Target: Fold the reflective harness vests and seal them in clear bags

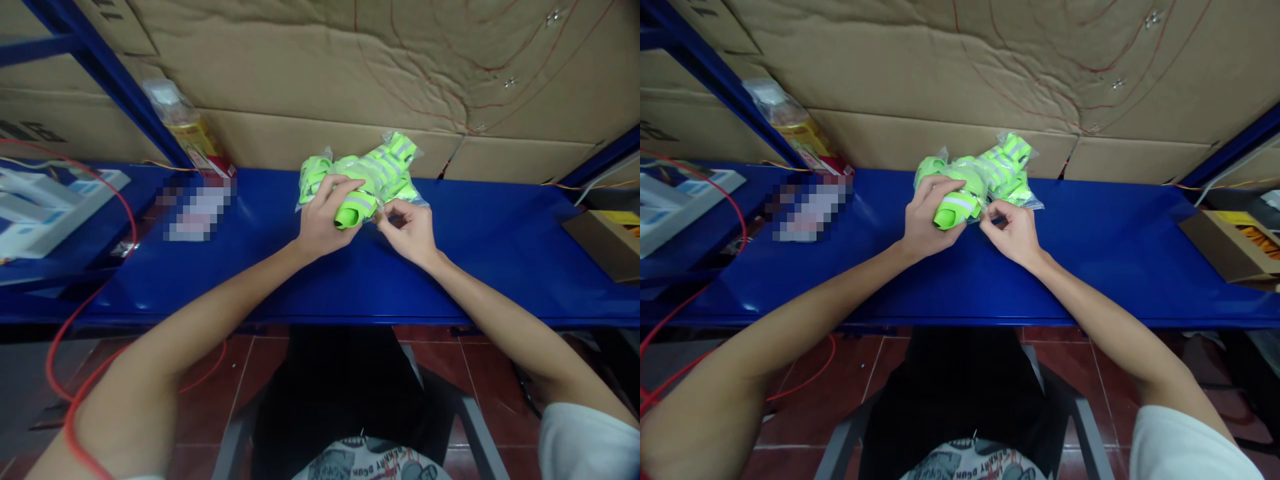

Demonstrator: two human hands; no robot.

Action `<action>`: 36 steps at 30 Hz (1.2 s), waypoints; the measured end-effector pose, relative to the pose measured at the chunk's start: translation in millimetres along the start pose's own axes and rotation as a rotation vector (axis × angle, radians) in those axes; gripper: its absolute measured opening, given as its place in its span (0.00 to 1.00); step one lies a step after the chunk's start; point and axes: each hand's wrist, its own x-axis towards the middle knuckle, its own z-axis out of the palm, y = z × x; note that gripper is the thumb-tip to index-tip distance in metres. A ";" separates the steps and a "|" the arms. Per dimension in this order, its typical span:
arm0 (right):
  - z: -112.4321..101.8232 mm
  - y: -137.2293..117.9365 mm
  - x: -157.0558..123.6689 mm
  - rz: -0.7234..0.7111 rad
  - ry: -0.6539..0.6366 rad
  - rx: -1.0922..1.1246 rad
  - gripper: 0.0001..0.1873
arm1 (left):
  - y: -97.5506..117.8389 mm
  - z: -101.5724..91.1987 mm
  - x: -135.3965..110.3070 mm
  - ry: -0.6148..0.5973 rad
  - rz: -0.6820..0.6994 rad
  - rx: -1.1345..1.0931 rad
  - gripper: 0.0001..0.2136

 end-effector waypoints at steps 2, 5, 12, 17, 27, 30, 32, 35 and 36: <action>1.5 -1.9 -0.9 -0.060 0.019 -0.029 0.13 | 6.6 1.4 -0.9 -0.026 -0.055 0.083 0.28; 5.0 -5.1 -4.0 -0.140 -0.015 -0.054 0.11 | 12.9 5.0 -1.3 -0.030 -0.095 0.178 0.28; 15.2 0.9 -9.8 0.000 -0.089 0.139 0.17 | 6.0 14.4 -5.0 -0.040 -0.116 0.184 0.33; 13.4 9.9 -6.6 0.017 -0.081 0.078 0.32 | -1.9 16.0 -5.8 -0.052 -0.008 0.040 0.31; 3.1 23.0 -1.8 -0.041 0.023 0.074 0.18 | -12.7 1.0 2.4 -0.014 -0.003 -0.299 0.25; 5.3 27.0 -1.8 -0.004 0.034 0.107 0.17 | -14.0 7.0 -0.3 0.031 -0.023 -0.326 0.16; 6.3 26.8 -1.5 0.008 0.040 0.099 0.17 | -14.6 11.5 -1.3 0.079 -0.019 -0.326 0.13; 6.2 23.3 -0.4 0.012 0.041 0.022 0.18 | -15.0 15.2 -1.7 0.117 0.009 -0.314 0.09; 5.8 22.3 0.0 0.023 0.035 -0.012 0.21 | -15.1 15.5 -1.6 0.121 0.028 -0.306 0.08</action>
